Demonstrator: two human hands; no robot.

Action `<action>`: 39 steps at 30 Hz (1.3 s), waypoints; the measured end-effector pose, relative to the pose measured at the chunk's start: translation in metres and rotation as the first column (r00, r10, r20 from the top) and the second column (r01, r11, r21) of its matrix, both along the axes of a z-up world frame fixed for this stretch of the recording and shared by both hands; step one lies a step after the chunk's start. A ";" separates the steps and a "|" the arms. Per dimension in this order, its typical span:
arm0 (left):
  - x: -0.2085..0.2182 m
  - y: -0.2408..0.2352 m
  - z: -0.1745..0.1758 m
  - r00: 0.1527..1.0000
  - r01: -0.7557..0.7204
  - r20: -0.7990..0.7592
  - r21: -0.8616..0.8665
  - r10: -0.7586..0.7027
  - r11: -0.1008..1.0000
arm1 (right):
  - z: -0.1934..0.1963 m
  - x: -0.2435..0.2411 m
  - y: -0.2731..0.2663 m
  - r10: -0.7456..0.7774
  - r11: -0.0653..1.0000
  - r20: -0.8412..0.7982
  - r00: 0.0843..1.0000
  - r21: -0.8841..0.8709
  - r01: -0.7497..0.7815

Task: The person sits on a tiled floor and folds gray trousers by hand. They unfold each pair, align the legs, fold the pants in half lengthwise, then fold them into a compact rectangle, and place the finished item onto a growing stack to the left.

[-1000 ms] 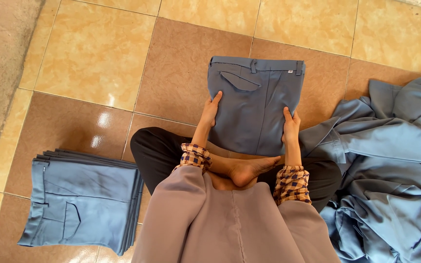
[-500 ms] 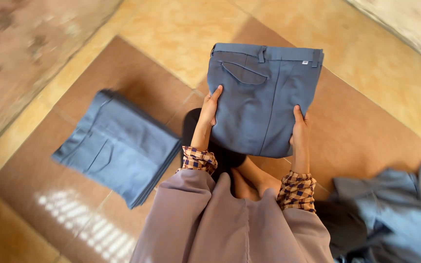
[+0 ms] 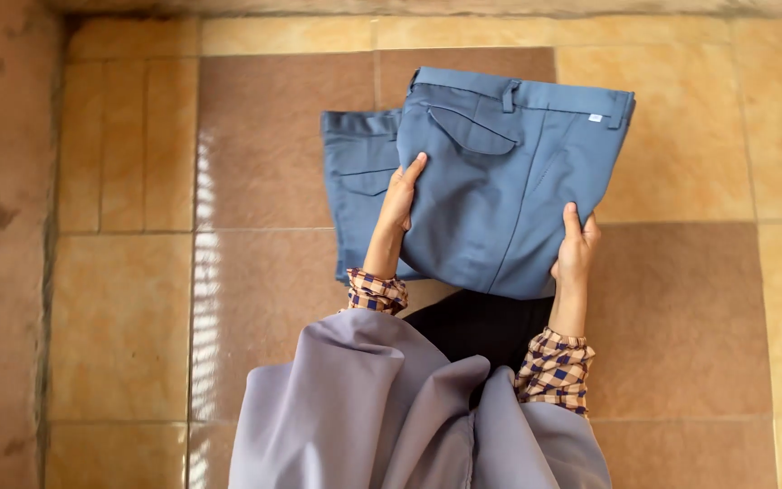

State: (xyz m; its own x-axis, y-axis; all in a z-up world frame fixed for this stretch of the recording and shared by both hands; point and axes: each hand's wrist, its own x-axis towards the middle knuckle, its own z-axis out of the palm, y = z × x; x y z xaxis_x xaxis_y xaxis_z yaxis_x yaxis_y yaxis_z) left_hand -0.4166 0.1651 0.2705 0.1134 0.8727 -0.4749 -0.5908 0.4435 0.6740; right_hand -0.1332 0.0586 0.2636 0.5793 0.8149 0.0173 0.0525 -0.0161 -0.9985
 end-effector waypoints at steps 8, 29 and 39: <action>-0.104 0.012 -0.044 0.963 -0.257 -0.098 -0.054 0.251 0.965 | -0.002 -0.103 0.068 0.223 0.973 0.016 0.975 -0.066 -0.222; -0.117 -0.005 -0.183 0.294 -0.191 -0.956 -0.060 -0.001 0.980 | -0.180 -0.072 0.072 0.267 0.836 0.413 0.871 -0.549 0.005; -0.044 -0.008 -0.152 -0.036 0.293 -0.955 0.272 0.295 0.916 | -0.046 -0.185 0.069 0.544 0.836 0.758 0.359 -0.456 -0.305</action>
State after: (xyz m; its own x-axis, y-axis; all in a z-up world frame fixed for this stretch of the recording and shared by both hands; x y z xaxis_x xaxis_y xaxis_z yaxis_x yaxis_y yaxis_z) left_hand -0.4607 0.1568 0.1187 -0.2019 0.9616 0.1861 0.7951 0.0500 0.6044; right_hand -0.3180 0.1272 0.2171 -0.0557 0.9956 0.0757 0.9047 0.0824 -0.4179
